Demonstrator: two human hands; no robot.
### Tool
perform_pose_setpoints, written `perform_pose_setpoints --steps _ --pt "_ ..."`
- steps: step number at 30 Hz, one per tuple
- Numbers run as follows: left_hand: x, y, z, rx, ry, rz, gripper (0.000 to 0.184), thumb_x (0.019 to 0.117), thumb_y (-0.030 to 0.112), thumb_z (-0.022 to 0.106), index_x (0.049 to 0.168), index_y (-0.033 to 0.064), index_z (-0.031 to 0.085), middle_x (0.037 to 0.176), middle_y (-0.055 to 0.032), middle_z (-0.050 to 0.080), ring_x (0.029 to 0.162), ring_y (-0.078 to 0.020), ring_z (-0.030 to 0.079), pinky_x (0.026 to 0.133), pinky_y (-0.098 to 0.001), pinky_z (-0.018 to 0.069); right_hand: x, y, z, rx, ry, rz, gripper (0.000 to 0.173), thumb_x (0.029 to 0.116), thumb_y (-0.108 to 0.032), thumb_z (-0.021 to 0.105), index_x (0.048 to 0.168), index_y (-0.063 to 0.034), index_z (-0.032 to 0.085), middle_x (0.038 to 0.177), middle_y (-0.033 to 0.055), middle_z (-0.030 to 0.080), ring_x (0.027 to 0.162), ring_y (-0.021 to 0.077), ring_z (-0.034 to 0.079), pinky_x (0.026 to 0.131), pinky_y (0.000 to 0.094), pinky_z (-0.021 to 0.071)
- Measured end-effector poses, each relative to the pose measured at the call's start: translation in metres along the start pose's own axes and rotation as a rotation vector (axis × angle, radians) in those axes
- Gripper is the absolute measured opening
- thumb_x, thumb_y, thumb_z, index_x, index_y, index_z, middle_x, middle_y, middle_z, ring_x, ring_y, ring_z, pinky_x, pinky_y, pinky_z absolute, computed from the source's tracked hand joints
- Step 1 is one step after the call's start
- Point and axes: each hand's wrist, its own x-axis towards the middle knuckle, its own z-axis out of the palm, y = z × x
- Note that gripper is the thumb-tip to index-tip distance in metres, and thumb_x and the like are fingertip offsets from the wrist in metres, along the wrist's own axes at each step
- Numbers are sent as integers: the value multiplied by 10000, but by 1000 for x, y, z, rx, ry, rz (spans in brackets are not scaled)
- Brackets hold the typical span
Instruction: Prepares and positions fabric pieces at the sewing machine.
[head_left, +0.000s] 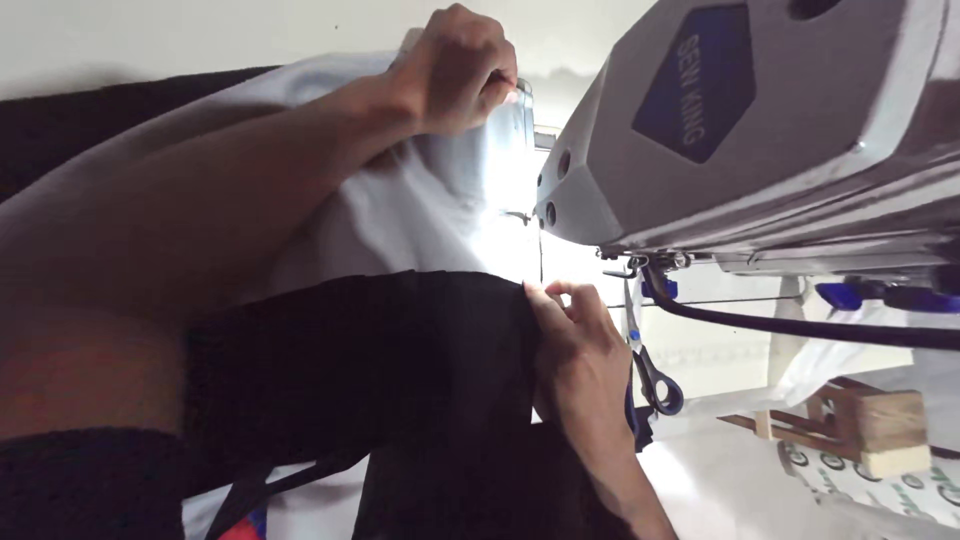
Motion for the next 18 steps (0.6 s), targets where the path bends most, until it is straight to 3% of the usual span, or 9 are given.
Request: perform_pose_setpoints --steps 3,6,9,11,12,13,15,16,18 --pt "7 -38 23 -22 42 61 369 1046 395 467 1038 122 715 975 -85 676 959 -252 665 846 -474 522 6 -3 1 -36 -13 37 334 958 -73 577 1151 -233 798 982 75 656 700 171 599 502 295 448" --pt "10 -40 17 -52 7 37 356 1044 376 468 1023 115 709 943 -70 670 916 -226 656 806 -458 522 12 -8 1 -79 -45 53 380 951 -56 567 1190 -255 785 998 82 653 717 192 626 497 299 467" --pt "12 4 -24 -93 -140 -141 305 1049 231 500 1032 -3 694 966 -181 668 939 -340 653 826 -555 491 15 -9 -11 -68 -101 124 393 947 -62 584 1235 -259 767 1046 107 662 755 213 669 539 332 529" --pt "18 15 -34 -90 -192 -236 290 1039 202 503 1026 -22 687 983 -209 667 967 -384 651 828 -604 485 6 18 -41 22 27 236 258 944 -65 619 1151 -76 773 1083 157 717 856 183 713 701 311 589" --pt "21 12 -34 -84 -194 -252 292 1036 202 491 1018 -18 682 970 -207 659 949 -388 645 803 -613 480 -1 45 -60 -7 138 268 246 987 -104 599 1165 23 713 1125 170 701 979 145 697 843 246 573" --pt "21 7 -32 -77 -194 -260 297 1030 203 467 1008 -12 670 942 -202 647 913 -389 637 763 -618 471 -6 79 -77 -108 225 275 320 1021 -132 578 1236 92 658 1218 253 672 1116 220 677 970 297 536" --pt "21 0 -28 -74 -220 -292 324 1052 250 430 1050 32 670 935 -160 650 897 -353 641 756 -605 476 -16 135 -95 -327 198 373 443 1054 -214 519 1388 70 582 1409 309 568 1293 397 587 1075 494 473" --pt "23 -3 -27 -75 -224 -304 338 1062 274 424 1083 53 679 955 -147 662 915 -339 650 773 -605 482 -19 150 -95 -381 144 416 459 1065 -242 497 1409 54 571 1452 306 542 1332 461 548 1087 596 435" --pt "27 -8 -28 -77 -227 -323 355 1072 291 426 1155 65 687 1030 -149 689 991 -334 666 841 -611 492 -22 159 -84 -452 104 453 415 1067 -252 506 1338 35 632 1366 293 616 1252 509 587 1017 677 436"
